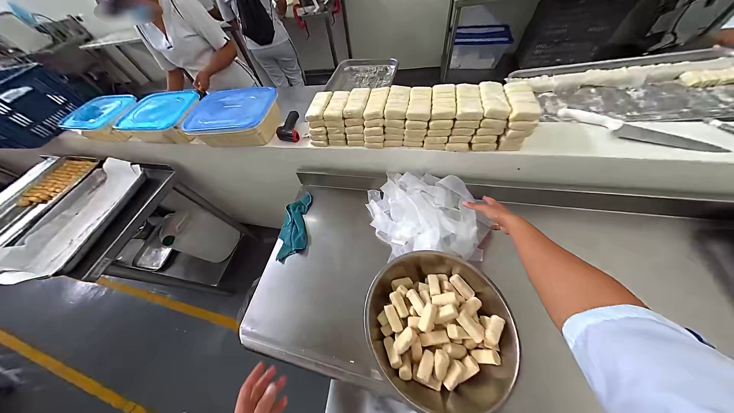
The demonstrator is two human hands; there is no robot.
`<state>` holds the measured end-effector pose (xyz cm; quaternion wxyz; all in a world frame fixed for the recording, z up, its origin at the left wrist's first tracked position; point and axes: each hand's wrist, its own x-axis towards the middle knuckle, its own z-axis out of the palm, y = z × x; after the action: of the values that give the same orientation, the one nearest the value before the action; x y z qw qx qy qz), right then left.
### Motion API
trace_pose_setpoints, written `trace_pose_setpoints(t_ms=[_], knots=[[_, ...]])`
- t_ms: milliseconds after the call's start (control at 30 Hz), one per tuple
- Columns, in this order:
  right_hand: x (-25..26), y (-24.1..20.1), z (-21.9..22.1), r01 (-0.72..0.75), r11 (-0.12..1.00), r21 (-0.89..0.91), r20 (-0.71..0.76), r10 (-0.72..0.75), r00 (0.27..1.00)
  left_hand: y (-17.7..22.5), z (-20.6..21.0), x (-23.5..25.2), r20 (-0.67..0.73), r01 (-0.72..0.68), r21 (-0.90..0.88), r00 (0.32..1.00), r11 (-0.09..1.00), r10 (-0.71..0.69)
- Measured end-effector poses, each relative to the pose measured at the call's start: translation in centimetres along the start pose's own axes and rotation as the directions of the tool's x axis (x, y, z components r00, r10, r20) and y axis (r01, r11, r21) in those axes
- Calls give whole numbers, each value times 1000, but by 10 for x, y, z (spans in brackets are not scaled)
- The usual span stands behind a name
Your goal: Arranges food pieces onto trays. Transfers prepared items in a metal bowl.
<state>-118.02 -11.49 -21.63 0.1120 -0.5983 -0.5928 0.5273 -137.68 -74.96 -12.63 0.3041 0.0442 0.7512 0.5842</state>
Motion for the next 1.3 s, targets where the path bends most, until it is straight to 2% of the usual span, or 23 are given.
trace_pose_setpoints(t_ms=[133, 200, 267, 333, 400, 500, 567, 633, 700, 800, 933, 1033, 1133, 1233, 1300], knots=[[8, -4, 23, -8, 1000, 26, -8, 8, 1000, 48, 77, 130, 189, 75, -36, 980, 997, -67], [0, -17, 50, 13, 1000, 7, 30, -14, 999, 54, 133, 196, 329, 196, -63, 930, 979, -165], [-10, -30, 87, 29, 993, -112, 56, -22, 998, 47, 189, 249, 447, 293, -20, 858, 956, -253], [-18, -49, 126, 45, 952, -304, 89, -19, 996, 42, 239, 283, 518, 335, 3, 805, 942, -288], [-28, -65, 169, 67, 900, -430, 166, 6, 986, 41, 266, 301, 561, 374, 8, 766, 927, -314], [-69, -85, 234, 98, 917, -387, 254, 3, 967, 40, 275, 315, 585, 374, -51, 763, 926, -276], [-90, -97, 266, 212, 910, -355, 347, -83, 934, 32, 267, 325, 547, 280, -135, 821, 950, -164], [-106, -110, 286, 298, 899, -321, 463, -125, 877, 25, 250, 334, 455, 233, -194, 882, 953, -123], [-135, -137, 296, 298, 915, -271, 565, -99, 819, 22, 220, 338, 375, 244, -180, 913, 953, -163], [-140, -146, 303, 228, 967, -114, 694, -87, 715, 33, 171, 331, 260, 258, -26, 935, 966, -243], [-149, -173, 319, 178, 983, -34, 766, -89, 636, 58, 120, 318, 163, 201, -57, 968, 978, -189], [-164, -198, 329, 275, 961, 5, 725, -193, 661, 79, 89, 317, 113, 165, -200, 983, 966, -144], [-180, -223, 328, 364, 931, 27, 617, -302, 727, 107, 46, 327, 32, 43, -203, 999, 978, -38], [-192, -224, 320, 446, 895, 13, 477, -398, 784, 124, -3, 347, -33, -62, -189, 998, 980, 56], [-202, -212, 316, 451, 893, 10, 383, -419, 823, 123, -37, 380, -65, -136, -256, 990, 957, 123]])
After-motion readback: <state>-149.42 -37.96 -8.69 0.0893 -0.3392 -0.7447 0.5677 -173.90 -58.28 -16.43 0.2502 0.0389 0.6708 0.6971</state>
